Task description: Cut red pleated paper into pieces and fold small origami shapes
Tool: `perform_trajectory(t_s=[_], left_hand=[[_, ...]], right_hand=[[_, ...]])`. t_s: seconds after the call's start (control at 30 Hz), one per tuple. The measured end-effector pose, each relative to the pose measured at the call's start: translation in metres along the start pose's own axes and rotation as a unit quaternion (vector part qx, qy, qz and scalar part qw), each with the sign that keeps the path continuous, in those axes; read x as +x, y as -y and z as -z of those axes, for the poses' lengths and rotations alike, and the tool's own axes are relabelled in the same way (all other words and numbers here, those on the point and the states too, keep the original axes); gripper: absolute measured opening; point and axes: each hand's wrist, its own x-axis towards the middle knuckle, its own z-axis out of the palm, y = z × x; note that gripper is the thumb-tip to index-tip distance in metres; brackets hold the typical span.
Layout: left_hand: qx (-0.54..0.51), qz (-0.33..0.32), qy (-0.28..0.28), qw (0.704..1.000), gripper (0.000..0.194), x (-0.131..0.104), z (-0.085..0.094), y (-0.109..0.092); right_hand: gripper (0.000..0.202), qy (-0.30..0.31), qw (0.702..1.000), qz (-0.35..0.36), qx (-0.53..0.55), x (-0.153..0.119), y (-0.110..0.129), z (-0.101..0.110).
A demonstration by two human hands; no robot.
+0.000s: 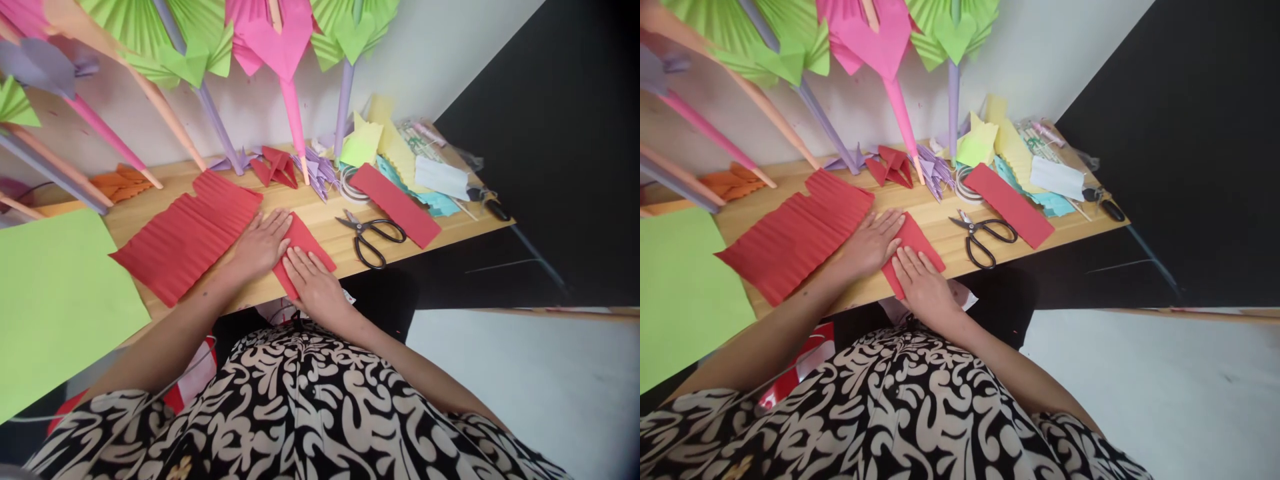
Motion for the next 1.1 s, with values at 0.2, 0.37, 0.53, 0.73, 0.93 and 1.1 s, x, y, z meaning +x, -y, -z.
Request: perform_trajectory(t_s=[0.2, 0.37, 0.53, 0.73, 0.93, 1.1], left_hand=[[-0.002, 0.007, 0.004, 1.0, 0.058, 0.003, 0.001, 0.001], [-0.007, -0.013, -0.012, 1.0, 0.057, -0.015, -0.003, -0.025], [-0.036, -0.135, -0.001, 0.99, 0.065, -0.063, -0.011, -0.063], [-0.004, -0.031, -0.006, 1.0, 0.077, -0.094, -0.005, -0.033], [0.007, 0.003, 0.005, 1.0, 0.1, -0.095, -0.001, -0.017], [0.016, 0.009, -0.032, 0.999, 0.084, -0.1, -0.003, -0.032]], right_hand=[[0.063, -0.046, 0.994, -0.093, -0.02, -0.045, -0.009, 0.003], [0.064, -0.065, 0.99, -0.118, -0.032, -0.061, -0.009, 0.004], [0.067, -0.084, 0.989, -0.12, -0.027, -0.059, -0.007, -0.001], [0.066, -0.081, 0.989, -0.119, -0.03, -0.059, -0.008, 0.0], [0.061, -0.089, 0.991, -0.097, -0.001, -0.054, -0.008, 0.01], [0.047, -0.093, 0.995, -0.004, 0.032, -0.032, 0.006, 0.008]])
